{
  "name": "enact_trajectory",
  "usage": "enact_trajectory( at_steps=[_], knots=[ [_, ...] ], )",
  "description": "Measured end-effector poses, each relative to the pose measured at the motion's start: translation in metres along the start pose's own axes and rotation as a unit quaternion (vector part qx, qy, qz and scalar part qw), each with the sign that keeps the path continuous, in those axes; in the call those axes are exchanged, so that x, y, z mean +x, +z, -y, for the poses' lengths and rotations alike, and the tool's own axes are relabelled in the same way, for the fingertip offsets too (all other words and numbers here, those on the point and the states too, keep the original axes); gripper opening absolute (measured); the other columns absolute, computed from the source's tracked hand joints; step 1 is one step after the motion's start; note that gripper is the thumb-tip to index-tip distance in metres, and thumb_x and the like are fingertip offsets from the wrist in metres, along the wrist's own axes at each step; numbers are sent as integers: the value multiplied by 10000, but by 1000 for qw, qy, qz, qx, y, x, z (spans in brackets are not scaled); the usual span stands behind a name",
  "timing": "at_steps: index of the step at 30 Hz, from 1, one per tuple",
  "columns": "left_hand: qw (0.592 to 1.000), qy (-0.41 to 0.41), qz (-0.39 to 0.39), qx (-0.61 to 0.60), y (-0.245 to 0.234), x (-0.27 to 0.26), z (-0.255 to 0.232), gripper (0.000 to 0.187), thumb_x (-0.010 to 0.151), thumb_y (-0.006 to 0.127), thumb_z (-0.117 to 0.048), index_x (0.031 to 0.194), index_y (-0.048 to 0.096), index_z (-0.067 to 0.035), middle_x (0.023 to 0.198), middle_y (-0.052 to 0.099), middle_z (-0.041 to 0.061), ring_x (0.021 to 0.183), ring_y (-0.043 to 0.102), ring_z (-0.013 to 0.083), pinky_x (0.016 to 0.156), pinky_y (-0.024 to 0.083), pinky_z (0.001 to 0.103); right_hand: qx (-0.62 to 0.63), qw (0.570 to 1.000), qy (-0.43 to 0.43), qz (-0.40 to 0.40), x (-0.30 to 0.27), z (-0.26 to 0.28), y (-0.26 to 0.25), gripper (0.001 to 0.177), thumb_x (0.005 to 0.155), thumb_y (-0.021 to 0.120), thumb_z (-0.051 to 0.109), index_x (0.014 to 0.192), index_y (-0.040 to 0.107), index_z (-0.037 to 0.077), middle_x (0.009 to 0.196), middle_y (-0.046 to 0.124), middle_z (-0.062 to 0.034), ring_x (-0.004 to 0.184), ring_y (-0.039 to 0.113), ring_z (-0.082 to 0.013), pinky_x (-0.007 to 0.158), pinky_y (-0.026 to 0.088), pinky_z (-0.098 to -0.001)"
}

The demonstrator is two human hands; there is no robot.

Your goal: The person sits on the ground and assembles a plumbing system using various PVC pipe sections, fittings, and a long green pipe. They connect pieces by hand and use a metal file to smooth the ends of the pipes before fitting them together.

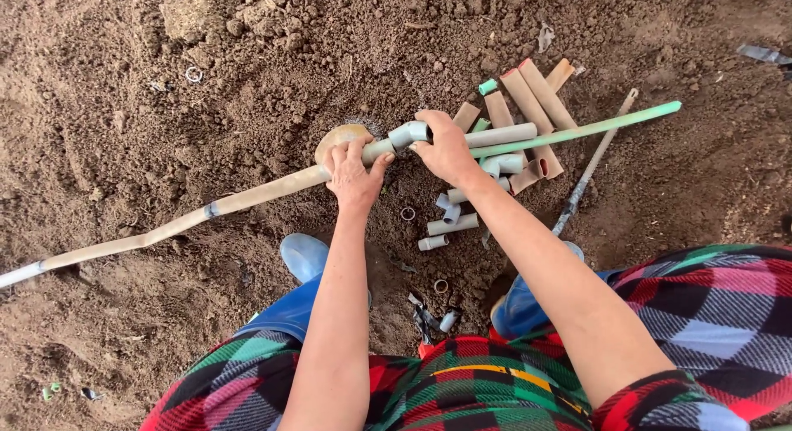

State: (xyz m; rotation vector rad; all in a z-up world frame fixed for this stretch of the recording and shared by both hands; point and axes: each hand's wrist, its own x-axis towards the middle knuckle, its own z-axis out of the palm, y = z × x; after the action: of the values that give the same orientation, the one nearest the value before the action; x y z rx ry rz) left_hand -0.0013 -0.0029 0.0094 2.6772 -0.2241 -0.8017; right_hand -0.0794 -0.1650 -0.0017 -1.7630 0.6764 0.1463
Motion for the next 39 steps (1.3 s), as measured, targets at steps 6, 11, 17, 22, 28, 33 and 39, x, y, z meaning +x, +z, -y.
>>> enact_trajectory(
  at_steps=[6, 11, 17, 22, 28, 33, 39],
  knots=[
    [1000, -3, 3, 1, -1, -2, -3, 523, 776, 616, -659, 1195, 501, -367, 1226, 387, -43, 1217, 423, 249, 938, 376, 580, 17, 997, 61, 50, 2, 5, -10, 424, 889, 639, 170, 1290, 514, 123, 1288, 445, -194, 1215, 445, -423, 954, 388, -560],
    [1000, -5, 4, 2, -1, -3, -1, 530, 772, 604, -679, 1196, 491, -380, 1227, 381, -47, 1213, 430, 243, 938, 375, 564, -31, 992, 94, 85, 18, -2, -9, 436, 859, 679, 245, 1262, 547, 141, 1271, 497, -168, 1190, 505, -358, 932, 426, -502],
    [1000, -1, -5, 1, -2, -3, -2, 530, 769, 620, -662, 1194, 503, -367, 1219, 390, -43, 1217, 426, 248, 935, 372, 572, -47, 991, 74, 99, 54, -29, -3, 406, 935, 538, 312, 1227, 534, 30, 946, 619, -186, 705, 635, -197, 605, 530, -343],
    [1000, -3, -1, 3, -2, -1, -1, 517, 777, 622, -649, 1190, 512, -359, 1222, 391, -33, 1235, 406, 262, 933, 374, 570, -35, 991, 83, 100, 27, -11, -7, 411, 952, 470, 361, 1057, 549, -28, 617, 599, -115, 438, 531, -122, 374, 414, -240],
    [1000, -2, 0, 5, 0, -1, 1, 506, 784, 622, -640, 1195, 499, -370, 1220, 390, -34, 1255, 374, 255, 938, 363, 580, 51, 985, 155, 65, 2, -14, -10, 541, 935, 477, 444, 1192, 480, -33, 593, 625, -103, 446, 600, -152, 402, 488, -258],
    [1000, 1, 4, 10, 4, 1, 2, 497, 791, 631, -624, 1192, 510, -356, 1217, 399, -29, 1295, 316, 244, 931, 362, 595, 72, 985, 153, -46, 1, -30, -34, 406, 900, 574, 391, 1058, 562, 17, 490, 575, -96, 340, 556, -153, 333, 448, -227],
    [1000, 9, -12, 8, 6, 3, 5, 492, 786, 643, -630, 1174, 513, -357, 1198, 394, -38, 1230, 383, 254, 907, 373, 597, -160, 968, 127, -144, -22, -13, -83, 435, 896, 631, 248, 1221, 523, -21, 1058, 563, -213, 1010, 607, -346, 874, 473, -492]
  ],
)
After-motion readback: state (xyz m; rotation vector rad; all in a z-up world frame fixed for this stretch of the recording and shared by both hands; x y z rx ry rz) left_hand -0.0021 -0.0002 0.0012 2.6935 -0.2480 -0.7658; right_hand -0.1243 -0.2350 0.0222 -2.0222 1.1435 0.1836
